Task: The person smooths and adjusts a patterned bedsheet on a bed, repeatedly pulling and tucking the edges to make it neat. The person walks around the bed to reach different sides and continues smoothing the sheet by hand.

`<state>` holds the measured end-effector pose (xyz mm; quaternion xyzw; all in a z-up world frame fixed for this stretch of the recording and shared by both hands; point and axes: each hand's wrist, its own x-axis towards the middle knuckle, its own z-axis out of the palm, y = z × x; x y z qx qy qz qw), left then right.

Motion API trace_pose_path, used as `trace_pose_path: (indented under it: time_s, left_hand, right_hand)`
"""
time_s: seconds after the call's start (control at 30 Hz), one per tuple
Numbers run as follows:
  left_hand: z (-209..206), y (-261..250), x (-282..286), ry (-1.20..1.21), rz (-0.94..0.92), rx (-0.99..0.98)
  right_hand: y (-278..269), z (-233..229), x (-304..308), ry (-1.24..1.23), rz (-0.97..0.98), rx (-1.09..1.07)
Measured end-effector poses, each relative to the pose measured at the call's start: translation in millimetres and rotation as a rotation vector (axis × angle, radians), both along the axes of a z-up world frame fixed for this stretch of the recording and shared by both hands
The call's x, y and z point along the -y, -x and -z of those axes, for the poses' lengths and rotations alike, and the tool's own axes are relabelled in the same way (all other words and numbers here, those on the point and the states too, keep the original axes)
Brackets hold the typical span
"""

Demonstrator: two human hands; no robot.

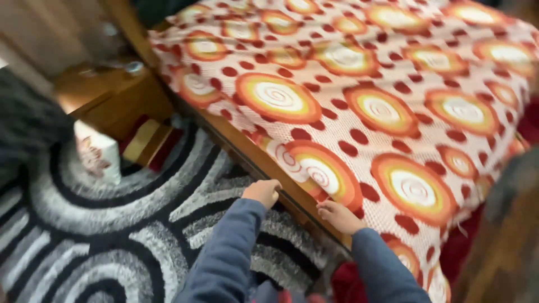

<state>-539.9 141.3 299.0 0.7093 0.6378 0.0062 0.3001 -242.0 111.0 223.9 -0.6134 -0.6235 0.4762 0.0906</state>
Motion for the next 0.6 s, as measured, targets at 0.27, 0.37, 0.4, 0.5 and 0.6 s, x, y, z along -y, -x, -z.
trace_pose_path:
  time_s: [0.27, 0.37, 0.4, 0.5, 0.6]
  left_hand:
    - [26, -22, -34, 0.19, 0.194, 0.165]
    - [34, -44, -35, 0.432, -0.124, 0.592]
    - [61, -45, -41, 0.442, -0.107, 0.587]
    - [119, -50, -57, 0.536, -0.379, 0.827]
    - [124, -49, -71, 0.592, -0.446, 0.726]
  right_hand:
    - [-9, 68, 89, 0.09, 0.309, -0.11]
    - [-12, 77, 116, 0.165, 0.503, -0.132]
    - [-11, 59, 119, 0.169, 0.522, -0.133]
    - [-12, 29, 120, 0.309, 0.627, -0.053]
    - [-18, 34, 113, 0.297, 0.942, -0.269]
